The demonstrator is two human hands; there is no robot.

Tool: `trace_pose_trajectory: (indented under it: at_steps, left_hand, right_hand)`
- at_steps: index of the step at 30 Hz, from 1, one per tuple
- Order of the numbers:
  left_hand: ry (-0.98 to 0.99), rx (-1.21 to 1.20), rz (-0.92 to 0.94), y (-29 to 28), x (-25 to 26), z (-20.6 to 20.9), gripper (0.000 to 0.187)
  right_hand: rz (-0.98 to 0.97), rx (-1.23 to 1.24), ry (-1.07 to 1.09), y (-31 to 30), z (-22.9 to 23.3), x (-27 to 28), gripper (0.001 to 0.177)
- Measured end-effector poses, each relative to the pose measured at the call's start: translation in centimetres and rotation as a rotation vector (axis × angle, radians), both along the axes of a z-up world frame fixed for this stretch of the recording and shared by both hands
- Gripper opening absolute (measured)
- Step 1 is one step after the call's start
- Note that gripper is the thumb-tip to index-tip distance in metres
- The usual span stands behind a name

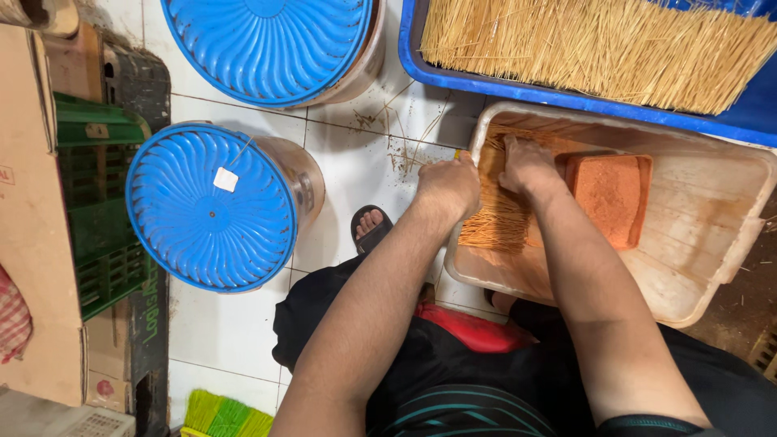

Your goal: The person sits on the floor and repeatedly picks up bundles of thin sticks from a blue bin, then rubs them against an orange block inside a white container to coat them with powder. The coated sticks are placed back into the white container.

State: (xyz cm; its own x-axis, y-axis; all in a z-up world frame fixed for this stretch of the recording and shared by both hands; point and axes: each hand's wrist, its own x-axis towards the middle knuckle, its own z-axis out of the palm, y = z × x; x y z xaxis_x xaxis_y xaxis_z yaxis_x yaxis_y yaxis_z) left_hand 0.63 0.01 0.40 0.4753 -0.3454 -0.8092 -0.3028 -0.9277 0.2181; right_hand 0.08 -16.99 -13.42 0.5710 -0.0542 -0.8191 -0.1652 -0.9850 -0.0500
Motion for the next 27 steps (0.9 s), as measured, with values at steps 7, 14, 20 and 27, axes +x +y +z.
trace_pose_trajectory:
  at_steps: [7,14,20,27]
  left_hand:
    - [-0.012,-0.022,0.046,0.0,0.0,-0.3,0.08]
    - [0.001,-0.018,0.035,0.1,0.1,-0.1,0.083]
    - [-0.006,-0.015,0.021,0.1,0.1,0.0,0.083]
    - [0.036,0.011,0.03,-0.1,0.1,0.9,0.089]
  right_hand:
    - [0.034,0.076,0.004,-0.5,1.5,0.7,0.098]
    - [-0.062,0.079,-0.128,-2.0,1.2,0.0,0.09]
    - [-0.13,0.319,-0.351,-4.7,-2.5,-2.5,0.076]
    - [-0.019,0.181,-0.755,-4.5,-2.8,-4.1,0.064]
